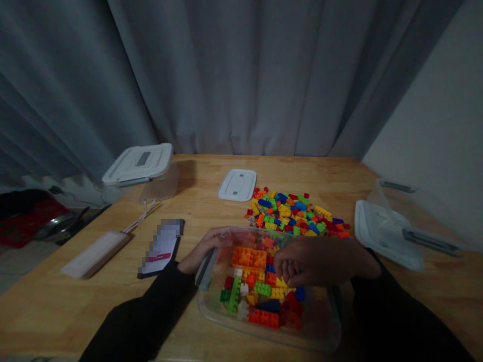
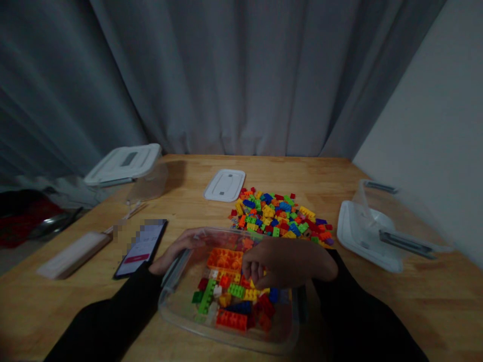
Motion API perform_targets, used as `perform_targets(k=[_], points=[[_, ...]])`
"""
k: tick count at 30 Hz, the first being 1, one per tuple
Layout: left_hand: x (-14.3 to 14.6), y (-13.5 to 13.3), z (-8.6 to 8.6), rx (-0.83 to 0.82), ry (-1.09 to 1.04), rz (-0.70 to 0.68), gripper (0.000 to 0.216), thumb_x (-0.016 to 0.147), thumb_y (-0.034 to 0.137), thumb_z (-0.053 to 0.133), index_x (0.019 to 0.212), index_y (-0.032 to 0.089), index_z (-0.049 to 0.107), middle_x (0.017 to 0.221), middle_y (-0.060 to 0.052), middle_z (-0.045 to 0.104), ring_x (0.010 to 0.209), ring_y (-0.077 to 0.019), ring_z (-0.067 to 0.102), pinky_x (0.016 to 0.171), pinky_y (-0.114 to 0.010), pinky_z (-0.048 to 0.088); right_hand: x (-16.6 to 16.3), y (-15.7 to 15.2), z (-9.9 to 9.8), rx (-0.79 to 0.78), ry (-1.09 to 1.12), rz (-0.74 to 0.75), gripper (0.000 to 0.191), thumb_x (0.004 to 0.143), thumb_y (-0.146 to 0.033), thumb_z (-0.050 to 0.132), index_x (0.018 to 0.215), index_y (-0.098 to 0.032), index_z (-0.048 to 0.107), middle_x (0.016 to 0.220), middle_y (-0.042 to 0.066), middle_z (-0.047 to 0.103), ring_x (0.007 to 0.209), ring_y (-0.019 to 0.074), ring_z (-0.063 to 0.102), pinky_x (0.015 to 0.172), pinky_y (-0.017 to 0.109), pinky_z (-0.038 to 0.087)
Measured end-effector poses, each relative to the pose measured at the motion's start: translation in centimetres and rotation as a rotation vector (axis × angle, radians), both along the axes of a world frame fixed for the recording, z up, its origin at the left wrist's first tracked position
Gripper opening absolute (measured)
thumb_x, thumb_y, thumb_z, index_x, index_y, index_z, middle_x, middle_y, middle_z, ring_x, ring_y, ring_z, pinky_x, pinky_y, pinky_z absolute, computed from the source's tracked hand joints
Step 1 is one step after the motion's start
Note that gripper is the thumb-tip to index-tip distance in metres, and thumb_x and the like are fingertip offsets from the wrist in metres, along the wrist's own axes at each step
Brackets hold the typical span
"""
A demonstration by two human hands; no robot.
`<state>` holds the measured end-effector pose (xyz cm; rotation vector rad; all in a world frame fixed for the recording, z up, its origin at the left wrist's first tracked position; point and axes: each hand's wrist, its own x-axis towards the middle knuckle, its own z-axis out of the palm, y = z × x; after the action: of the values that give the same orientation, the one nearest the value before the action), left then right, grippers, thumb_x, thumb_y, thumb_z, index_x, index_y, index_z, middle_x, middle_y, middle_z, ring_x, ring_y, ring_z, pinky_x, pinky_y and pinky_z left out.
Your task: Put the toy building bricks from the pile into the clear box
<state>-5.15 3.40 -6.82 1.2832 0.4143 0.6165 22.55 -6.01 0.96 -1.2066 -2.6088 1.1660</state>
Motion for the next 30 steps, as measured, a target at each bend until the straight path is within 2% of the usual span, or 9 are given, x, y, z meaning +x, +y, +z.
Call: perform_targets(k=[5,9,11,14,17,20,25,30], points=[[0.0,0.1,-0.2,-0.013,-0.01,-0.008,0.043,0.08,0.015,0.058,0.116,0.016,0.08,0.124,-0.013,0.078,0.12,-0.0339,0.069,0.112,-0.048,0.043,0.4,0.0,0.7,0.019,0.047,-0.057,0.021,0.091,-0.032,0.07,0.109,-0.021,0.071,0.103,0.004,0.075,0.092,0.0181,0.069,0.078,0.028,0.051],[-0.2,0.3,-0.8,0.006,-0.015,-0.037,0.045,0.082,0.015,0.056,0.121,0.015,0.077,0.128,-0.015,0.076,0.123,-0.0334,0.068,0.114,-0.048,0.041,1.4,0.4,1.7,0.093,0.12,-0.145,0.025,0.096,-0.042,0.064,0.112,-0.023,0.071,0.104,0.003,0.076,0.093,0.0175,0.07,0.08,0.029,0.051],[-0.3,0.4,-1.0,0.026,-0.002,-0.035,0.046,0.082,0.016,0.056,0.122,0.015,0.077,0.129,-0.015,0.076,0.124,-0.0337,0.067,0.114,-0.048,0.041,2.4,0.9,2.0,0.191,0.128,-0.245,0.028,0.097,-0.047,0.061,0.109,-0.023,0.072,0.103,0.003,0.076,0.09,0.0174,0.069,0.08,0.029,0.051],[-0.5,0.5,-1.2,0.057,0.038,0.007,0.044,0.082,0.017,0.057,0.121,0.015,0.078,0.128,-0.014,0.076,0.124,-0.0338,0.067,0.114,-0.046,0.041,4.6,1.9,1.8,0.339,0.153,-0.484,0.032,0.096,-0.052,0.06,0.104,-0.023,0.073,0.1,0.004,0.076,0.088,0.0191,0.069,0.079,0.031,0.052],[-0.6,0.6,-1.4,0.057,0.062,0.027,0.042,0.083,0.018,0.059,0.12,0.015,0.078,0.13,-0.013,0.075,0.124,-0.0339,0.067,0.113,-0.046,0.042,7.1,3.0,1.1,0.467,0.196,-0.689,0.033,0.093,-0.052,0.062,0.102,-0.022,0.073,0.1,0.006,0.076,0.089,0.022,0.069,0.08,0.034,0.053],[-0.6,0.6,-1.4,0.033,0.047,0.015,0.043,0.082,0.017,0.059,0.122,0.016,0.078,0.128,-0.014,0.076,0.12,-0.0335,0.069,0.113,-0.047,0.043,9.3,4.2,0.0,0.529,0.172,-0.77,0.032,0.093,-0.051,0.061,0.098,-0.022,0.073,0.098,0.007,0.076,0.087,0.0233,0.07,0.078,0.036,0.054],[-0.5,0.5,-0.9,0.027,0.047,0.011,0.045,0.081,0.017,0.06,0.123,0.017,0.078,0.127,-0.013,0.077,0.12,-0.0343,0.069,0.113,-0.047,0.043,11.5,6.0,-2.3,0.533,0.03,-0.774,0.029,0.092,-0.045,0.06,0.099,-0.02,0.072,0.096,0.009,0.077,0.086,0.0244,0.071,0.076,0.036,0.053],[-0.4,0.3,-0.7,-0.002,0.034,0.015,0.045,0.08,0.017,0.061,0.122,0.017,0.078,0.124,-0.013,0.078,0.118,-0.0351,0.07,0.112,-0.048,0.045,11.8,7.3,-4.5,0.441,-0.068,-0.753,0.025,0.09,-0.037,0.062,0.1,-0.017,0.073,0.094,0.01,0.078,0.083,0.023,0.071,0.074,0.033,0.052]])
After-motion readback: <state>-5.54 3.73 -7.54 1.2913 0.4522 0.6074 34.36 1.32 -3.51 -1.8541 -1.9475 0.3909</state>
